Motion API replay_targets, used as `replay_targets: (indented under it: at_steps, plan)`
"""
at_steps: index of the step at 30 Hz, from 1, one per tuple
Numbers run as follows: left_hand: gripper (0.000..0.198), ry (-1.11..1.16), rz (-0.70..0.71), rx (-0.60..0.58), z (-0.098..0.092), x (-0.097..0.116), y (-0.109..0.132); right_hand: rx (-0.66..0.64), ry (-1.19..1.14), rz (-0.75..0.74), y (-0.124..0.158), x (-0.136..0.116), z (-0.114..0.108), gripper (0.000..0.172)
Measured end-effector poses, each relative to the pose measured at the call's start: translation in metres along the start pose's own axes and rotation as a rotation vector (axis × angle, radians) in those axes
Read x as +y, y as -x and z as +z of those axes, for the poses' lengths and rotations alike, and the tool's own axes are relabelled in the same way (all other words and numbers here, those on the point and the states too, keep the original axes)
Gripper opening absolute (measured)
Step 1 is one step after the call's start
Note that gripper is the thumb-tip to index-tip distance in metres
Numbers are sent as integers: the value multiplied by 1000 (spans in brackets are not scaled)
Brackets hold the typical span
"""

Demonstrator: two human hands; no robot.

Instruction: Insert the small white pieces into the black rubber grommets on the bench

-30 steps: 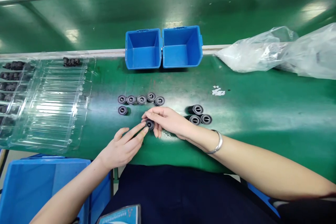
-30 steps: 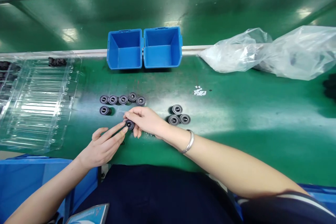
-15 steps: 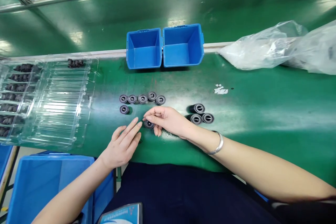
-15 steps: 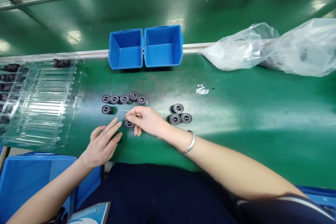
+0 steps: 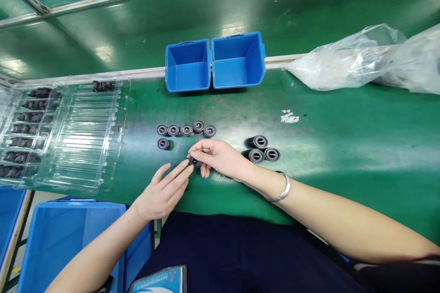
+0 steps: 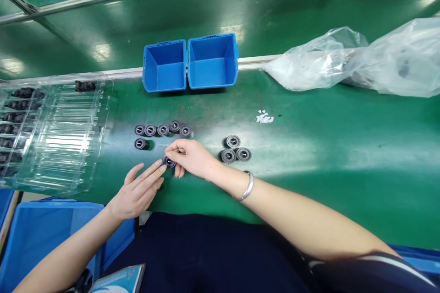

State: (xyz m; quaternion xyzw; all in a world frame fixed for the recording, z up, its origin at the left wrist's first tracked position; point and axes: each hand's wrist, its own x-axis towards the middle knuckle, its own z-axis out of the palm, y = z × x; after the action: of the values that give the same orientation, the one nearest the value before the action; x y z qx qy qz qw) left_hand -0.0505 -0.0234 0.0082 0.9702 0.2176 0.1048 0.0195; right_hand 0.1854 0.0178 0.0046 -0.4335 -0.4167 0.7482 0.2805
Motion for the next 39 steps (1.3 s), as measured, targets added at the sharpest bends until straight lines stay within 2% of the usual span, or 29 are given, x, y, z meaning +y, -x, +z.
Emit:
replay_targets:
  at_steps: [5, 15, 19, 21, 25, 27, 29, 33, 36, 39]
  plan:
    - [22, -15, 65, -59, -4, 2, -4, -36, -13, 2, 2, -3, -3, 25]
    - [28, -11, 26, -106, 0, 2, -3, -88, -43, -14, 5, -2, -7, 15]
    - [29, -9, 17, -99, 1, 2, -4, -97, -111, 19, 6, -3, -10, 21]
    - [29, -9, 7, -95, 1, 3, -4, -118, -98, -21, 5, -1, -11, 21]
    - [28, -34, -3, -85, 0, 4, -4, -123, 25, -99, 4, 7, -8, 27]
    - [26, -72, -29, -66, -1, 2, -4, -76, 127, -128, 7, 11, -3, 36]
    - [23, -119, -89, -23, -2, -1, -4, 7, 247, -237, 15, 14, 3, 43]
    - [22, -189, -191, 59, -5, -13, -1, 101, 541, -512, 43, 11, 7, 28]
    - [22, -209, -215, 69, -6, -19, 0, 140, 712, -593, 67, 7, 0, 25]
    - [22, -210, -220, 74, -7, -21, 1, 256, 814, -624, 88, 9, -10, 26]
